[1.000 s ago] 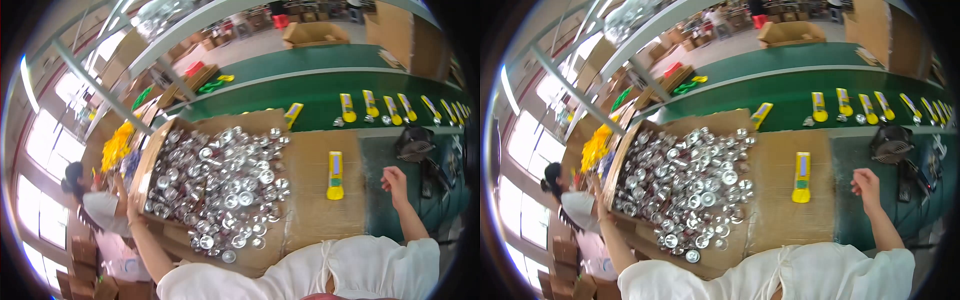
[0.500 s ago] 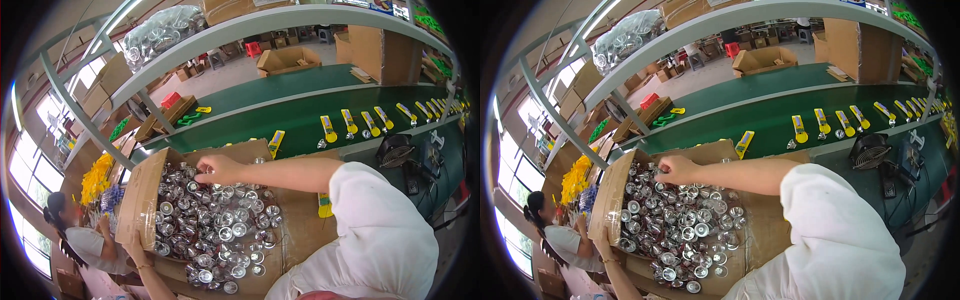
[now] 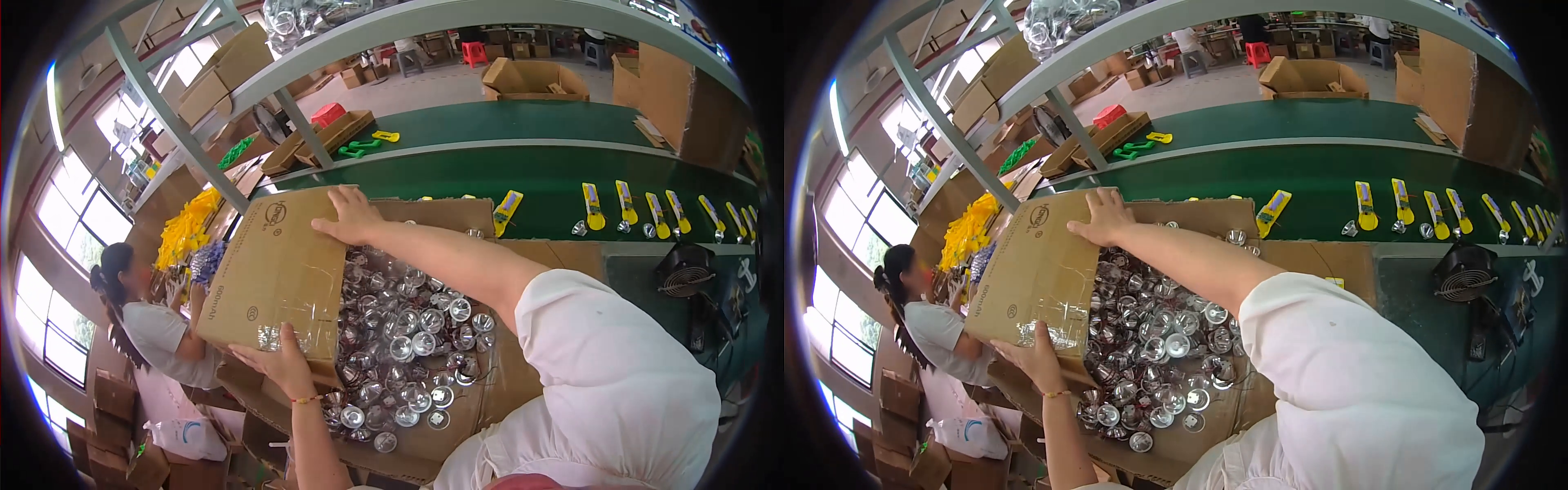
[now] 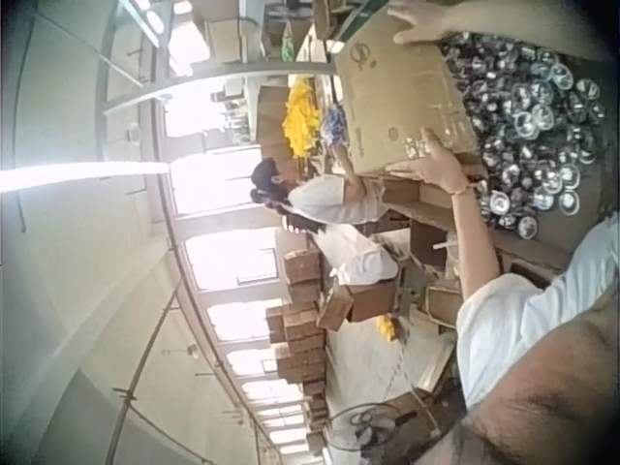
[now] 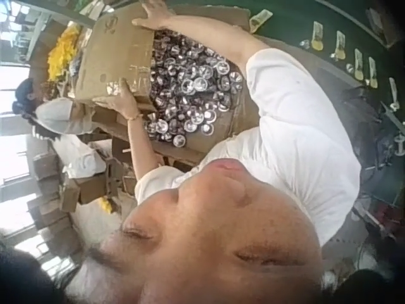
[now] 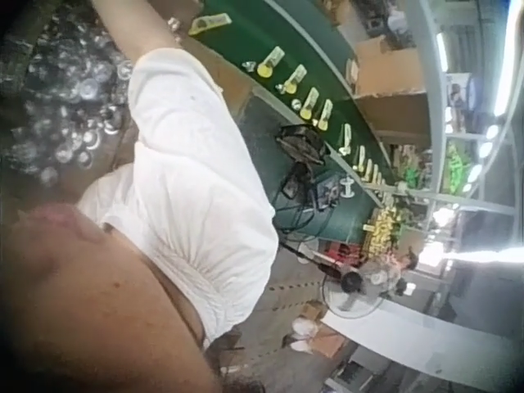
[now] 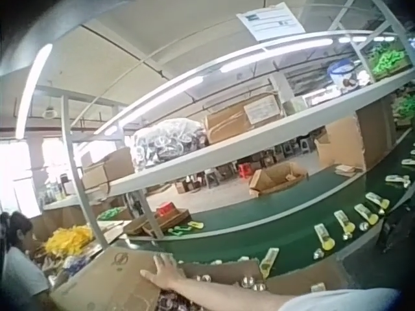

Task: Soldering electrical wires to a circuit board and assembling a reflector into a flashlight body.

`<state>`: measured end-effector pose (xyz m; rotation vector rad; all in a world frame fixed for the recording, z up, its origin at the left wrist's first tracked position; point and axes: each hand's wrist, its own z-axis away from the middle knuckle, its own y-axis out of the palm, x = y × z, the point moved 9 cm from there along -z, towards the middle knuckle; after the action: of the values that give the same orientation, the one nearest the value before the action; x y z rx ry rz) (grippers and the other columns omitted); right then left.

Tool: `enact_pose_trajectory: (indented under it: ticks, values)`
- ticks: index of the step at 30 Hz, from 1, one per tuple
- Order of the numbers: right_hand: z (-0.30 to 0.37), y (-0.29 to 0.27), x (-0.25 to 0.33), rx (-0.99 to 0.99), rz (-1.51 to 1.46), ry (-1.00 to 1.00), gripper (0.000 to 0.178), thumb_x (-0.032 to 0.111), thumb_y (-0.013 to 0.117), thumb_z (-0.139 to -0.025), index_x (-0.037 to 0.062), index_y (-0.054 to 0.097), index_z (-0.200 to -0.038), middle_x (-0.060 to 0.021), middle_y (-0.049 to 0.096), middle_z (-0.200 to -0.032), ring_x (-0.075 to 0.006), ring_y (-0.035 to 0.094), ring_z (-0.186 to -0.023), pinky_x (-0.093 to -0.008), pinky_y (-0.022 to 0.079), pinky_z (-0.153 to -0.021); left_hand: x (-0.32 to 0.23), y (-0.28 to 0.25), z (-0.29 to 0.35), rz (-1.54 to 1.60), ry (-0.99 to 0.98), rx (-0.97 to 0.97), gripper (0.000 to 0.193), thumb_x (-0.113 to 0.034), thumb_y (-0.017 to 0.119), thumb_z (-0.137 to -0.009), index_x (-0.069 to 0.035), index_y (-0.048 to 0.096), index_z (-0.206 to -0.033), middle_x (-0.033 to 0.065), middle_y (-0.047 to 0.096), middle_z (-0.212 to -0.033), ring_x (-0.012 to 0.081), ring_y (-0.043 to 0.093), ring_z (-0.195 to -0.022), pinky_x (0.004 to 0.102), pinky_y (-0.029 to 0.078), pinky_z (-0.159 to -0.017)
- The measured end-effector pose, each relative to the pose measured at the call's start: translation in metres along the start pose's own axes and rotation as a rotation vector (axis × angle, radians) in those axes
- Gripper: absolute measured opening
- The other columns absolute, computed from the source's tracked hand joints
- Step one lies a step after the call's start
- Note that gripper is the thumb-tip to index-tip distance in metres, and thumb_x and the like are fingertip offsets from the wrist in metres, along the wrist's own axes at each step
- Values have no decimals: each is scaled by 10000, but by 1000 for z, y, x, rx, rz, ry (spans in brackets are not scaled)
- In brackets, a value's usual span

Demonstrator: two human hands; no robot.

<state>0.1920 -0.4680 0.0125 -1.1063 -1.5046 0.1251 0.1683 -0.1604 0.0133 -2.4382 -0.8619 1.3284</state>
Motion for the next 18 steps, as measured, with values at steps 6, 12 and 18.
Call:
enact_pose_trajectory:
  ticks: [6, 12, 18]
  values:
    - [29, 34, 4, 166, 94, 6, 811, 638, 420, -779, 127, 250, -1385, -130, 153, -1452, -323, 123, -1338, -495, 180, -1053, -21, 6, 30, -117, 78, -43, 1054, -317, 713, -687, 37, -1, -1376, 265, 53, -1422, 397, 98, -1317, 484, 130, -1064]
    - [42, 15, -12, 66, 64, -114, 700, 603, 438, -771, 92, 457, -1249, -114, 352, -1351, -293, 304, -1258, -520, 258, -986, -21, 0, 29, -76, 234, -18, 1040, -271, 715, -687, 81, 3, -1358, 284, 51, -1413, 406, 78, -1316, 471, 106, -1072]
    - [14, -17, -25, -88, 64, -149, 680, 587, 461, -762, 69, 508, -1200, -129, 411, -1306, -291, 369, -1216, -486, 280, -990, -29, 6, 35, -63, 225, 11, 1047, -261, 728, -676, 86, 14, -1357, 284, 51, -1412, 408, 87, -1315, 473, 128, -1065]
